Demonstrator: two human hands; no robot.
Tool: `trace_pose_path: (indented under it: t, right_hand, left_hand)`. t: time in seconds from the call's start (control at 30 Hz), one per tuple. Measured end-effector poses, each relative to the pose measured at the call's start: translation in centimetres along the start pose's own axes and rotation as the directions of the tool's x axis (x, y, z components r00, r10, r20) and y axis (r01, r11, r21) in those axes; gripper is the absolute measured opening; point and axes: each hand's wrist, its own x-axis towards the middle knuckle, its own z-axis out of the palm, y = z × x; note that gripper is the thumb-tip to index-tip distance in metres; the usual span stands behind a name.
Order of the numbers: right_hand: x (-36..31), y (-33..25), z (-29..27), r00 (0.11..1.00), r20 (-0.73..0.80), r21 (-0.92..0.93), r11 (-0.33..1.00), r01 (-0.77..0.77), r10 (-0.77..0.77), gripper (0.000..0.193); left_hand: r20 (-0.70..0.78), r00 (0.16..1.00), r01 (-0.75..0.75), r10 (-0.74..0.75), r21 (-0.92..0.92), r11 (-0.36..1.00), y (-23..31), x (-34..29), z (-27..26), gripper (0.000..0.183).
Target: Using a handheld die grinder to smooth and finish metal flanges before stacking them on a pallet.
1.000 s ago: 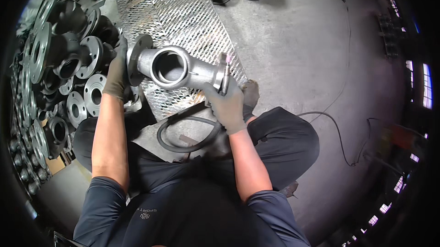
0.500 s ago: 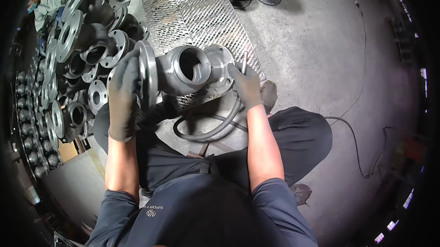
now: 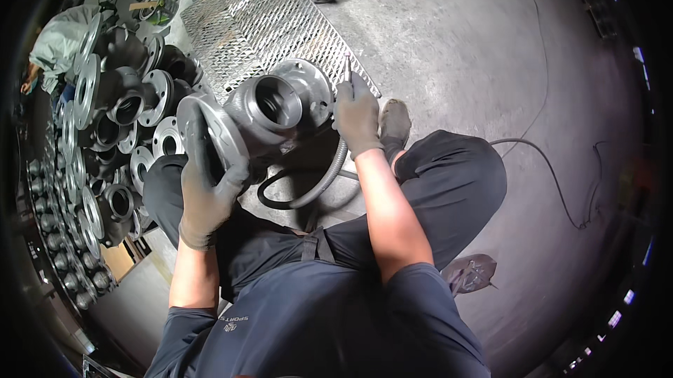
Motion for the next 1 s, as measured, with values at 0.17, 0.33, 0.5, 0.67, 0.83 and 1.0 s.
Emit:
trace_pose_path:
  t: [0.17, 0.33, 0.5, 0.67, 0.83, 1.0]
  right_hand:
    - [-6.9, -3.6, -2.6, 0.923, 0.352, 0.099, 0.987, 0.128, -0.155, 0.057]
    - [-12.1, -3.9, -1.4, 0.73, 0.553, 0.114, 0.905, 0.41, -0.401, 0.056]
    - [-12.5, -2.7, 0.8, 0.655, 0.48, 0.117, 0.782, 0.612, -0.584, 0.052]
    - [-12.7, -2.4, 2.1, 0.706, 0.432, 0.129, 0.813, 0.568, -0.562, 0.05]
    - [-13.0, -2.3, 2.5, 0.736, 0.426, 0.063, 0.829, 0.555, -0.526, 0.05]
    - [-12.7, -2.5, 2.3, 0.71, 0.439, 0.079, 0.811, 0.58, -0.551, 0.051]
  left_hand:
    - [-0.025, 0.998, -0.062, 0.063, 0.044, 0.997, -0.5, -0.4, 0.0, 0.101]
    - [-0.08, 0.996, -0.033, 0.038, 0.07, 0.997, -0.9, -0.6, 0.4, 0.098]
    - [-0.134, 0.985, -0.083, 0.111, 0.196, 0.977, -0.5, -0.7, 0.9, 0.097]
    - [-0.147, 0.989, -0.022, 0.033, 0.073, 0.997, -0.1, -0.9, 1.2, 0.098]
    - [-0.164, 0.983, -0.062, 0.082, 0.122, 0.991, -0.4, -0.6, 1.4, 0.099]
    - [-0.171, 0.98, -0.071, 0.103, 0.184, 0.98, -0.4, -0.5, 1.4, 0.099]
